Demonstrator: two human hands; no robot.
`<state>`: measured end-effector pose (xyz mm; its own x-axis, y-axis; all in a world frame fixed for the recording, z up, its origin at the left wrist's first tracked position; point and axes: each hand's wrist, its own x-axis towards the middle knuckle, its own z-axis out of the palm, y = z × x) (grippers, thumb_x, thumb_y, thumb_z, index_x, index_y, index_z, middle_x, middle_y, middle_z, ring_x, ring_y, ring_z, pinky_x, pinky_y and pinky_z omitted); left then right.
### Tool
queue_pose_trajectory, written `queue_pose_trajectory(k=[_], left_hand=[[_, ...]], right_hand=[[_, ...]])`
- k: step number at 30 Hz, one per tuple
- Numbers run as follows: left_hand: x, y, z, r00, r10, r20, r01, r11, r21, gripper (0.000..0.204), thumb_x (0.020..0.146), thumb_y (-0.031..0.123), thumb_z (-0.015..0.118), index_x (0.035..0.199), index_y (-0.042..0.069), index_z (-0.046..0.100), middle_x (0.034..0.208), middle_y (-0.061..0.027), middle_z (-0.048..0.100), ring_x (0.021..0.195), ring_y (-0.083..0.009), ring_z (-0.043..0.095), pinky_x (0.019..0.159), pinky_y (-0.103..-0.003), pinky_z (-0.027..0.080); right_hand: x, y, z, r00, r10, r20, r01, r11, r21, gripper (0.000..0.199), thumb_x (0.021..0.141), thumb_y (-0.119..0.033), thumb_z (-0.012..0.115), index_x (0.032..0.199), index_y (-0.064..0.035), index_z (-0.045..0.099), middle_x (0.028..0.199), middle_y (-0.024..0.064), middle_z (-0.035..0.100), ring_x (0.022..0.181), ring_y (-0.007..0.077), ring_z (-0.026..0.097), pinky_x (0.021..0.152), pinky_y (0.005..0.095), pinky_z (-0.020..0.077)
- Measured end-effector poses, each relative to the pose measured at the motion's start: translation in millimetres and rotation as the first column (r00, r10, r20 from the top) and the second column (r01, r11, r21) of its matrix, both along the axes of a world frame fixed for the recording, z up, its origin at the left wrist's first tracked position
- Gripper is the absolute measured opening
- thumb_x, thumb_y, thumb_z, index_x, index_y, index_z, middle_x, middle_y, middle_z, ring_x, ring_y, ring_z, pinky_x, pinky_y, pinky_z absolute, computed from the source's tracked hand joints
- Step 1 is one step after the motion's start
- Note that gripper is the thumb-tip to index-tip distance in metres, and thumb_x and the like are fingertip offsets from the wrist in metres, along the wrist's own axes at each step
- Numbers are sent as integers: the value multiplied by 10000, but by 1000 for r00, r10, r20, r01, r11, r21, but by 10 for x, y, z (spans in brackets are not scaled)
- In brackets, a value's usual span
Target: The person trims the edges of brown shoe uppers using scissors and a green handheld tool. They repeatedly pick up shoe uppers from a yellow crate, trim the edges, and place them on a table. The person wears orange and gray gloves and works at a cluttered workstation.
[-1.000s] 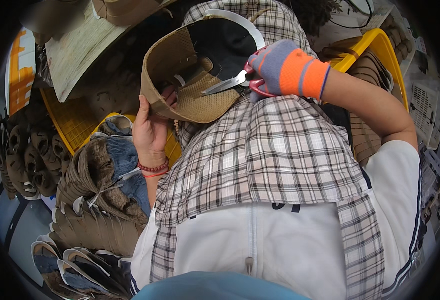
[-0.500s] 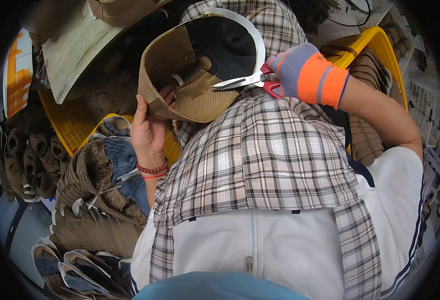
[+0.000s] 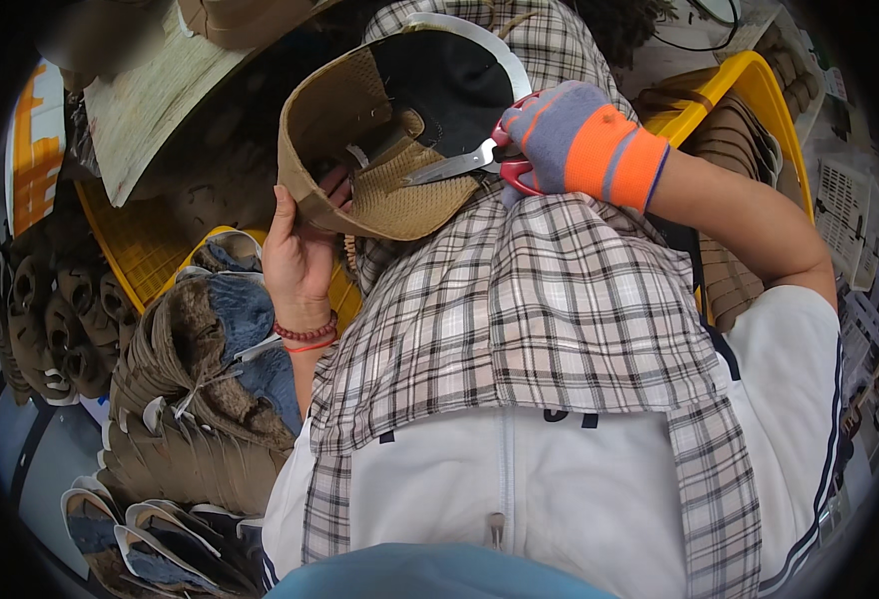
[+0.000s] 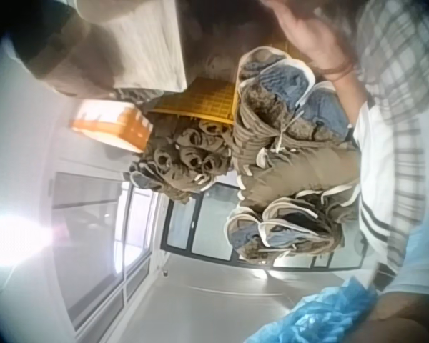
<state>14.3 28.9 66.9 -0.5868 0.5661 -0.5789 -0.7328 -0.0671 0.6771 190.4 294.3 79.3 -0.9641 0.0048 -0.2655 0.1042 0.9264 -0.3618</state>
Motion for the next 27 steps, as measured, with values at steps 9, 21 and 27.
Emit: queue_pose_trajectory(k=[9,21,27], left_hand=[[-56,39,24,997,27,75,-26,1000,-13,449,982,395,411,1064,-24,549,1248,-304,494,1168,-368,492,950,-461,435],[-49,-253,-313,972,-28,232,2,994,114,437,962,349,460,1099,-48,581,1220,-244,540,1137,-307,509,1009,-397,393],[-65,-57,-210,966,-209,150,232,960,-158,260,780,0,686,1025,-14,599,997,-121,615,926,-208,604,822,-325,531]], right_hand=[[-2,177,48,965,-65,-253,52,997,-57,289,687,-246,740,916,-97,646,770,54,648,708,245,630,612,353,501],[-105,185,37,984,-137,-113,129,989,-76,301,804,-331,643,985,-91,658,834,80,660,772,234,655,682,336,519],[-211,34,-80,987,-19,-158,15,1000,-21,270,730,-236,693,971,-116,674,854,40,664,833,203,647,729,305,505]])
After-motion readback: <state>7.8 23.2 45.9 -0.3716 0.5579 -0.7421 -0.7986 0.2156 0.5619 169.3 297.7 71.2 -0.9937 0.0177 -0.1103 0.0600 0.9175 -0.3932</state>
